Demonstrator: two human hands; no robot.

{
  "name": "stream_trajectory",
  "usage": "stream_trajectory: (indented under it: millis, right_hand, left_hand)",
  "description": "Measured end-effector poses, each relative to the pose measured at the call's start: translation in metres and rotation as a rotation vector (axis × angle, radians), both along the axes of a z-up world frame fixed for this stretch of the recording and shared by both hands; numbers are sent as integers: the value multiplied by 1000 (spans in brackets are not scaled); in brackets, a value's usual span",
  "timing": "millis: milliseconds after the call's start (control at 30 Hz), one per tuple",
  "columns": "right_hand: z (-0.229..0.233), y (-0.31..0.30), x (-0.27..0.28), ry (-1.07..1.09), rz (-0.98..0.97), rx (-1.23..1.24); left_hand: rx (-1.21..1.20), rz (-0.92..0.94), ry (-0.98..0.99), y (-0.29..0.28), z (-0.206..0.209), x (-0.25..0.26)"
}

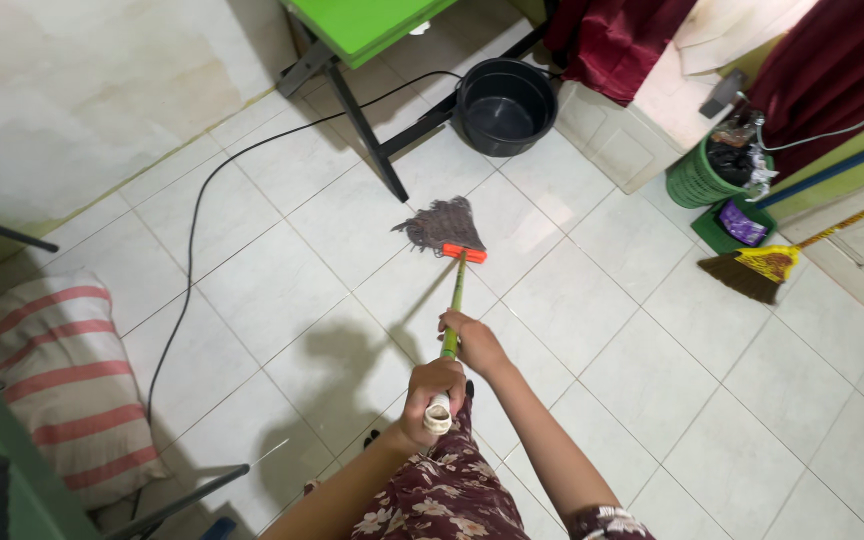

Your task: The person mops a tiled floor using a green-handled mop with a grey head. They move the mop back and forth across the floor near a green table and a black bucket. Finally, they place the mop upright into the bucket.

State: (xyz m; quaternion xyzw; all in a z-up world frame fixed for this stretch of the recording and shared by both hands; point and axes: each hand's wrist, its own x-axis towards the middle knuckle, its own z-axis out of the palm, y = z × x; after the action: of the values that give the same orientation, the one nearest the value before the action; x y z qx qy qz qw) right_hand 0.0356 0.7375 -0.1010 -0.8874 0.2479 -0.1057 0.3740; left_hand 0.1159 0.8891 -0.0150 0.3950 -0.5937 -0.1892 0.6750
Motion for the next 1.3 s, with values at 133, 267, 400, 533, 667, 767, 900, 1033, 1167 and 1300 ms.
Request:
stream_trajectory:
  millis: [133,267,400,533,667,767,900,1033,1167,1300]
  right_hand:
    - [-16,-17,26,89,-19,-52]
    - [-21,-38,53,92,-24,-83]
    - [-24,-68,83,-27,-56,-163]
    - [-32,-115,104,-5,-85,-155]
    - [-45,-162,128,38,-154,-114]
    - [-53,-199,148,-9,-146,-159]
    - [-70,-247,163,48,-199,-185]
    - [-85,-273,162,176,-224,-154]
    - [-97,-270,170,223,-145,-146]
    - [-92,-246,181,199,21,-139]
  left_hand:
    - [183,-153,252,3,12,33]
    - [199,-189,312,-15,22,70]
    - [233,-200,341,-52,34,106]
    - [194,-129,257,-97,43,126]
    - [190,-55,292,-142,39,140]
    - [177,-8,306,-178,28,161]
    - [207,72,269,-218,4,172]
    - [239,51,410,-232,-16,155]
    - [157,43,639,-217,-40,150]
    - [93,155,885,-183,-52,153]
